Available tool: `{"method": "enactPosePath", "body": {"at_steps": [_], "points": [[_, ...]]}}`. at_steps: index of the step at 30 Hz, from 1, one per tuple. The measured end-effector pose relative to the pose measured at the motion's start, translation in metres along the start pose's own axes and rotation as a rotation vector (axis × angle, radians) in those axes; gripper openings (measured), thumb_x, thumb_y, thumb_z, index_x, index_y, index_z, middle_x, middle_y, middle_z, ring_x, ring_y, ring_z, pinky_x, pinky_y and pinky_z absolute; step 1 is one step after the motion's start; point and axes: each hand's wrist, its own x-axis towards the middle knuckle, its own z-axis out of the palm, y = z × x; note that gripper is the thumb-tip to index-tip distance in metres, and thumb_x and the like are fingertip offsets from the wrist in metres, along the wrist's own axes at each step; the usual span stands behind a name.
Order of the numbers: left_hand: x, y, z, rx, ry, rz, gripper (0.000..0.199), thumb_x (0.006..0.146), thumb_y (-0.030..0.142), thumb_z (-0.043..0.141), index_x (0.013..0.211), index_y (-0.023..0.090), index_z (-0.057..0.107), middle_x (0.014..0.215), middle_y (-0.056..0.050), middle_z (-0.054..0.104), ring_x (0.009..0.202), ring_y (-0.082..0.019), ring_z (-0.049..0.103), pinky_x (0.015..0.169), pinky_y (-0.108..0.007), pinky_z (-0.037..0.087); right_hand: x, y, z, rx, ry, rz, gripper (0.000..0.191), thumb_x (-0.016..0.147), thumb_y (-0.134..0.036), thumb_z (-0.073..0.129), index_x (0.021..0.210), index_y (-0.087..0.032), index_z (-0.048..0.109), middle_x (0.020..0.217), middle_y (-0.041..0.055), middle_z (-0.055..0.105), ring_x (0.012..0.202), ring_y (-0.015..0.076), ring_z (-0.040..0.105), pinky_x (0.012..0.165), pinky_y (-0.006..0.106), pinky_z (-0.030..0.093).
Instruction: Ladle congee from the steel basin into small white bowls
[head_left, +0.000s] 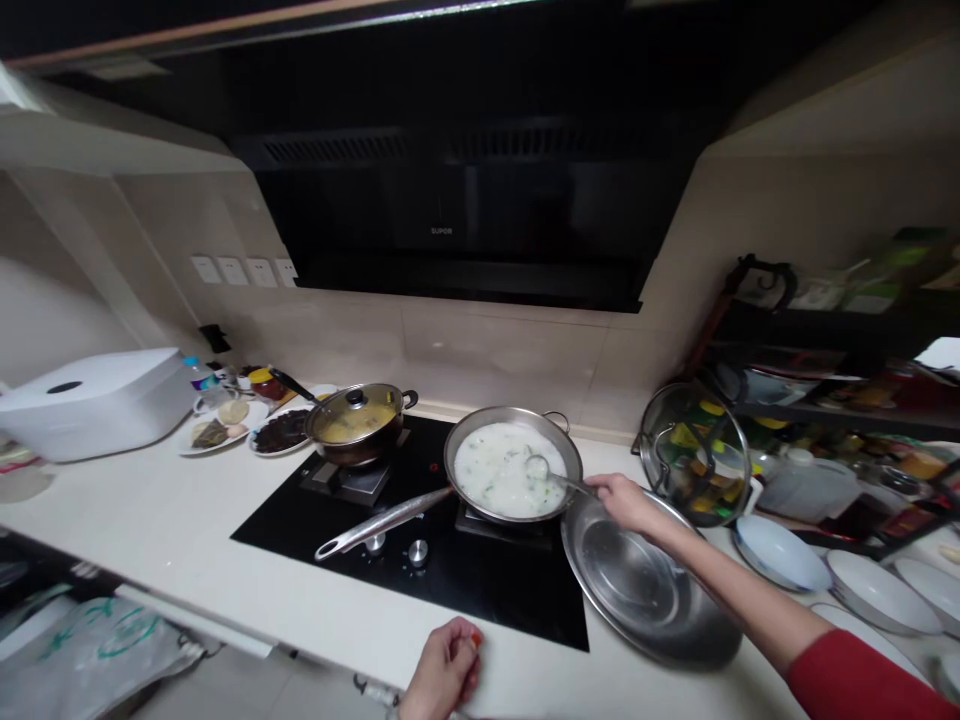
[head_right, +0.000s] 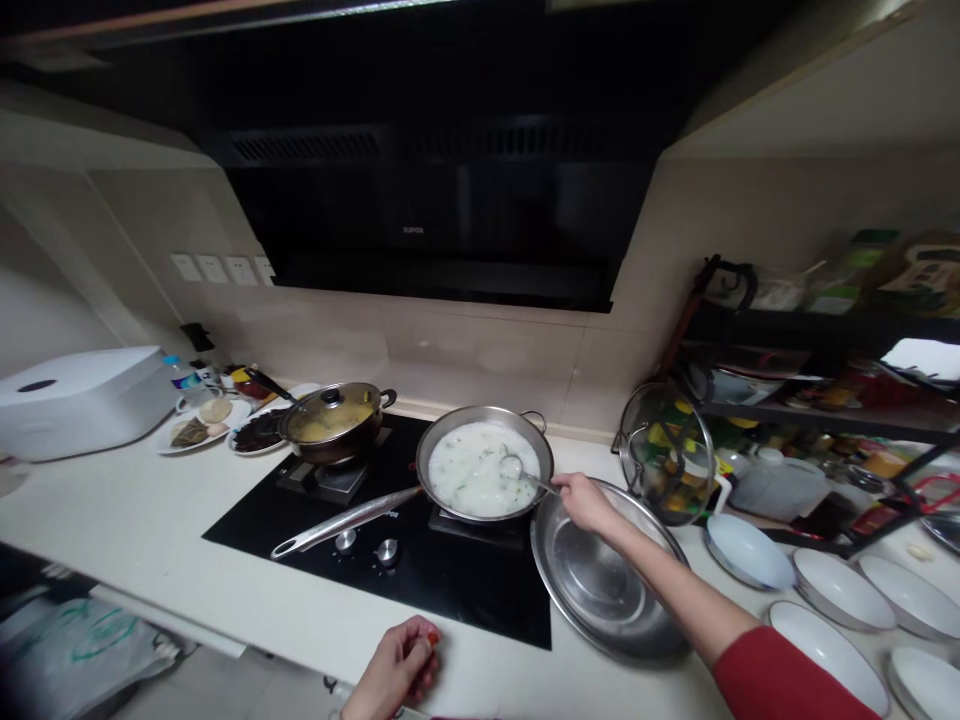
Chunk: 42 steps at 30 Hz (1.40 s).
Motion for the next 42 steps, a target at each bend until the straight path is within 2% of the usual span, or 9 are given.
{"method": "enactPosePath", "body": {"at_steps": [3, 6, 10, 22, 29, 33, 37, 40, 42], "points": [[-0.002, -0.001, 0.006, -0.005, 0.01, -0.005, 0.038, 0.071, 0.055, 0.057, 0.077, 0.019, 0.047, 0.054, 0.005, 0.049, 0.044, -0.006, 0.038, 0.043, -0.02, 0.026, 0.002, 0.001, -0.006, 0.161, -0.029, 0.125, 0.029, 0.081, -0.015, 0.047, 0.098, -0.011, 0.071, 0.053, 0.0015, 0.061, 0.045, 0.0126, 0.054, 0.045, 0.021, 0.039], [-0.005, 0.0, 0.013, -0.004, 0.006, -0.007, 0.039, 0.071, 0.055, 0.058, 0.077, 0.018, 0.047, 0.054, 0.005, 0.049, 0.044, -0.006, 0.039, 0.043, -0.02, 0.027, -0.002, -0.002, -0.017, 0.445, -0.079, 0.304, 0.029, 0.08, -0.014, 0.047, 0.099, -0.01, 0.068, 0.039, -0.006, 0.045, 0.03, 0.0064, 0.032, 0.033, 0.017, 0.022], [-0.008, 0.003, 0.022, -0.022, -0.004, 0.002, 0.041, 0.069, 0.057, 0.058, 0.077, 0.018, 0.047, 0.055, 0.006, 0.047, 0.045, -0.007, 0.04, 0.043, -0.02, 0.027, -0.009, -0.005, -0.03, 0.677, -0.113, 0.4, 0.03, 0.077, -0.01, 0.048, 0.102, -0.009, 0.064, 0.036, -0.0078, 0.041, 0.028, 0.0044, 0.026, 0.031, 0.015, 0.013], [-0.008, -0.005, 0.035, -0.021, -0.007, 0.015, 0.042, 0.068, 0.058, 0.059, 0.076, 0.018, 0.049, 0.053, 0.005, 0.047, 0.045, -0.008, 0.042, 0.043, -0.021, 0.028, -0.04, 0.01, -0.061, 0.837, -0.172, 0.479, 0.03, 0.075, -0.013, 0.051, 0.102, -0.011, 0.062, 0.039, -0.008, 0.038, 0.029, 0.002, 0.02, 0.032, 0.013, 0.01], [0.0, -0.001, 0.041, -0.015, -0.033, -0.004, 0.043, 0.07, 0.06, 0.058, 0.077, 0.019, 0.048, 0.053, 0.006, 0.047, 0.044, -0.007, 0.038, 0.042, -0.02, 0.025, -0.083, 0.047, -0.086, 0.929, -0.096, 0.507, 0.037, 0.072, -0.021, 0.052, 0.107, -0.012, 0.061, 0.043, -0.0105, 0.032, 0.03, 0.0027, 0.021, 0.033, 0.012, 0.013], [0.005, -0.002, 0.041, 0.012, -0.049, 0.007, 0.043, 0.07, 0.06, 0.056, 0.077, 0.019, 0.047, 0.052, 0.005, 0.048, 0.042, -0.007, 0.037, 0.043, -0.021, 0.025, -0.105, 0.083, -0.077, 0.83, -0.026, 0.548, 0.04, 0.068, -0.029, 0.055, 0.104, -0.014, 0.064, 0.042, -0.0095, 0.033, 0.03, 0.0049, 0.023, 0.032, 0.015, 0.014], [0.01, 0.003, 0.04, 0.042, -0.068, 0.022, 0.043, 0.071, 0.061, 0.054, 0.075, 0.02, 0.046, 0.051, 0.006, 0.047, 0.042, -0.008, 0.037, 0.044, -0.022, 0.026, -0.117, 0.12, -0.047, 0.649, 0.051, 0.558, 0.043, 0.067, -0.037, 0.055, 0.102, -0.016, 0.067, 0.04, -0.0053, 0.043, 0.031, 0.0094, 0.034, 0.033, 0.018, 0.022], [0.014, 0.012, 0.038, 0.056, -0.077, 0.041, 0.043, 0.072, 0.062, 0.052, 0.076, 0.02, 0.045, 0.051, 0.006, 0.045, 0.044, -0.008, 0.037, 0.044, -0.022, 0.026, -0.123, 0.145, -0.023, 0.425, 0.149, 0.349, 0.032, 0.063, -0.038, 0.055, 0.083, -0.019, 0.072, 0.063, 0.0073, 0.069, 0.055, 0.0217, 0.063, 0.049, 0.029, 0.047], [0.016, 0.021, 0.036, 0.07, -0.072, 0.062, 0.043, 0.072, 0.063, 0.052, 0.077, 0.021, 0.046, 0.053, 0.006, 0.043, 0.045, -0.008, 0.038, 0.045, -0.022, 0.027, -0.13, 0.157, -0.009, 0.254, 0.197, 0.218, 0.029, 0.063, -0.037, 0.053, 0.078, -0.023, 0.073, 0.078, 0.01, 0.074, 0.079, 0.0297, 0.069, 0.067, 0.035, 0.053]]}}
